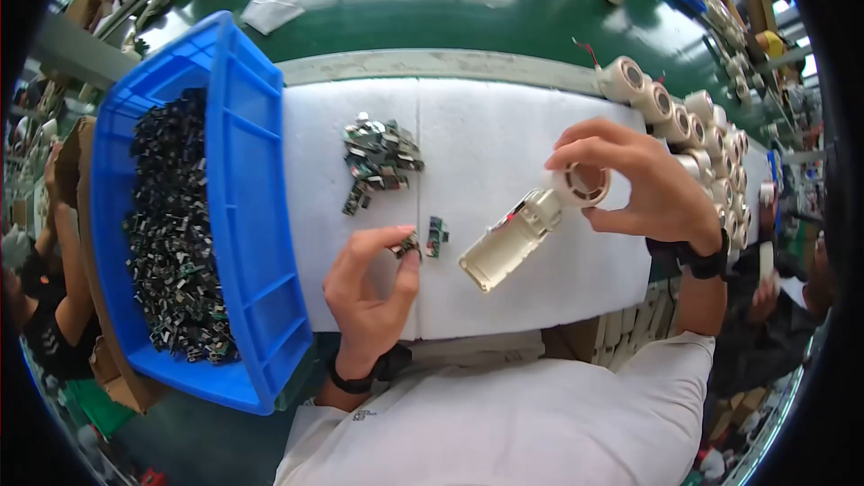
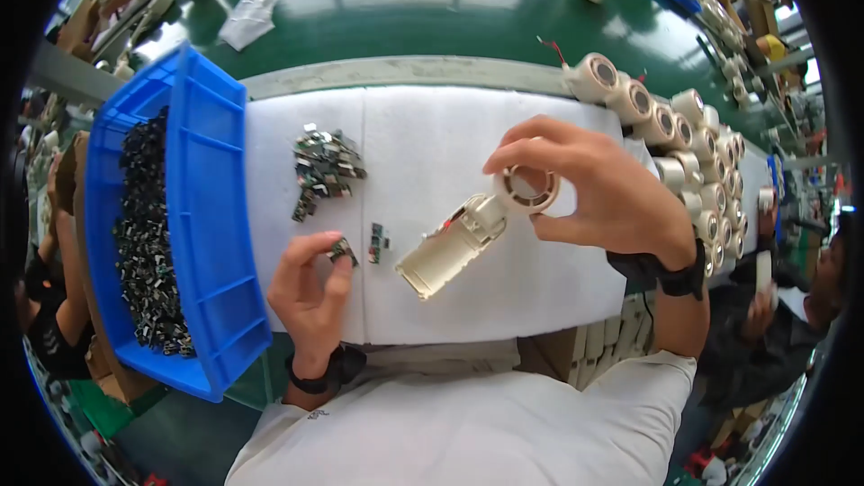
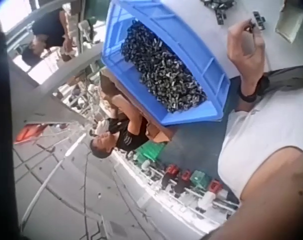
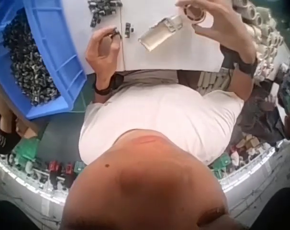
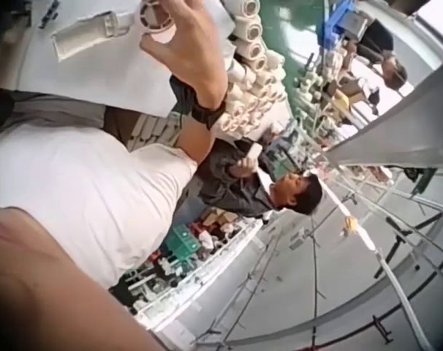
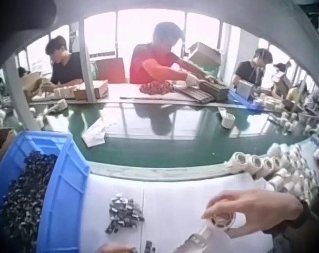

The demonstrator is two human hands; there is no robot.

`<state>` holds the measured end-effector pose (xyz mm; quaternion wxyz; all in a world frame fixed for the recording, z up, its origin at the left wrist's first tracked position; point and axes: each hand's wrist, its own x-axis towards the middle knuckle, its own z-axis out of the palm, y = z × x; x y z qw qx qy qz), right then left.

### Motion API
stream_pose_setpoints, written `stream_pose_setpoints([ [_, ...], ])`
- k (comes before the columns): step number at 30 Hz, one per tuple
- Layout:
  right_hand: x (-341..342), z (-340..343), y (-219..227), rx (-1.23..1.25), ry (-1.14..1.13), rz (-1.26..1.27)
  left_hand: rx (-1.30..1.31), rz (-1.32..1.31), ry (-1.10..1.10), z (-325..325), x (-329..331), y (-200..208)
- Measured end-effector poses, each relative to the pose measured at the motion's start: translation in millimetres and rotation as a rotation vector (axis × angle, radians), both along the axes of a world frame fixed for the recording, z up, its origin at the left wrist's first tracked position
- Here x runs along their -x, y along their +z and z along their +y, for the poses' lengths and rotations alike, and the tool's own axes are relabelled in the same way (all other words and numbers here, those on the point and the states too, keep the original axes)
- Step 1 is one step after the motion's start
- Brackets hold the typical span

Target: The person picks up a circuit board and a fan housing, connects the wires from the housing to the board, and presses the board into the housing. They set the assembled fan aside and repeat the process with another set of components.

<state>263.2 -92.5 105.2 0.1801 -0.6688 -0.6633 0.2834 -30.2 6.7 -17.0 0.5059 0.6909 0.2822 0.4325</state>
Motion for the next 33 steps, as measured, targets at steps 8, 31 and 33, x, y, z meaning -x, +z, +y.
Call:
stream_pose_setpoints([
  [8,74,-56,-30,-0.402,-0.268,-0.369,0.034,-0.075,0.031,-12,-1,-4],
  [31,89,-56,-84,-0.375,-0.416,0.212,0.362,-0.021,-0.196,-50,-33,14],
  [33,91,-56,-85,-0.385,-0.417,0.218,0.363,0.0,-0.202,-51,-34,13],
])
